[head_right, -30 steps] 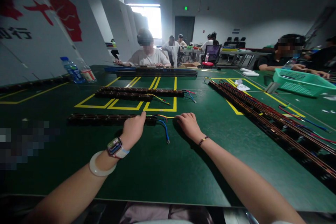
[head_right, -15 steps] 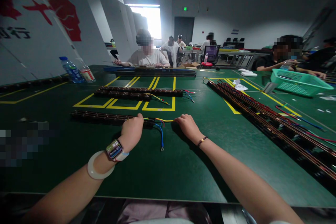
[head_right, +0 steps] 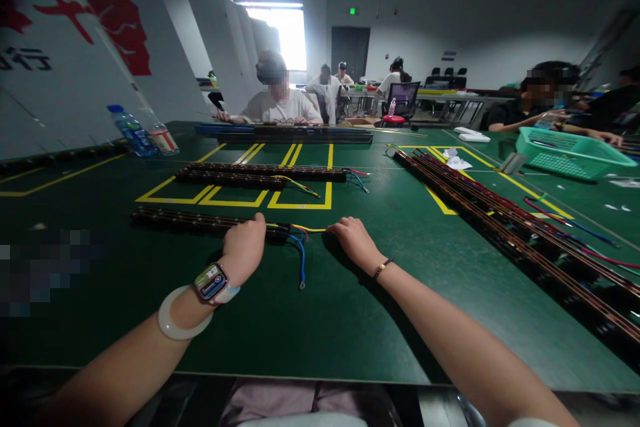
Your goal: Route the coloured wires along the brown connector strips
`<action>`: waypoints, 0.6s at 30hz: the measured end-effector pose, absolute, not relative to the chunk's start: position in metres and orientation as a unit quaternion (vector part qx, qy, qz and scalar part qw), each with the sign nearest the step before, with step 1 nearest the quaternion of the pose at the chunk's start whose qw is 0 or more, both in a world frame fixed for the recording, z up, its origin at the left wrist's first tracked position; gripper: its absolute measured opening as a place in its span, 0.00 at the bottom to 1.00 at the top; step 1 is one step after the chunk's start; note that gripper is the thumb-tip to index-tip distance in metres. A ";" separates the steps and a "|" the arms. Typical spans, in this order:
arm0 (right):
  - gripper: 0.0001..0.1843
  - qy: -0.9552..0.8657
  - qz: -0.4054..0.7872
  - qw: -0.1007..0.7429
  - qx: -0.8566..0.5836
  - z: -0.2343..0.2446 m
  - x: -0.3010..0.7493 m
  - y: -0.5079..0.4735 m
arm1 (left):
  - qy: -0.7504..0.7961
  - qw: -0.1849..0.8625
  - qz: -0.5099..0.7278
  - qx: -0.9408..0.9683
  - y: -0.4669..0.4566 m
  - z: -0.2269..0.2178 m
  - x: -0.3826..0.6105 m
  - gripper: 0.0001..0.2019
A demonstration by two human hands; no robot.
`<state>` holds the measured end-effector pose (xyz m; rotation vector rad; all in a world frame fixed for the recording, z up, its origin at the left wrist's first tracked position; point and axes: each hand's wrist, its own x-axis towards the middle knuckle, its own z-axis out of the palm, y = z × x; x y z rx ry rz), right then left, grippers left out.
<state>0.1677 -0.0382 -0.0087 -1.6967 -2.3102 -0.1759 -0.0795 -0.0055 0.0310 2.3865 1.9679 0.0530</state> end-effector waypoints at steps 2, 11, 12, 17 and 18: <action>0.14 -0.799 -0.058 0.135 -0.584 -0.009 0.168 -0.038 | 0.639 0.032 0.013 0.769 -0.006 0.033 -0.080 0.21; 0.13 -0.805 -0.052 0.146 -0.573 -0.009 0.166 -0.039 | 0.643 0.016 0.010 0.766 -0.006 0.031 -0.086 0.21; 0.13 -0.805 -0.052 0.145 -0.572 -0.009 0.166 -0.039 | 0.641 0.012 0.009 0.768 -0.006 0.031 -0.086 0.21; 0.14 -0.806 -0.056 0.132 -0.574 -0.008 0.167 -0.042 | 0.625 0.029 -0.015 0.780 -0.009 0.040 -0.090 0.22; 0.13 -0.806 -0.062 0.124 -0.576 -0.007 0.168 -0.042 | 0.623 0.036 -0.016 0.781 -0.010 0.043 -0.094 0.21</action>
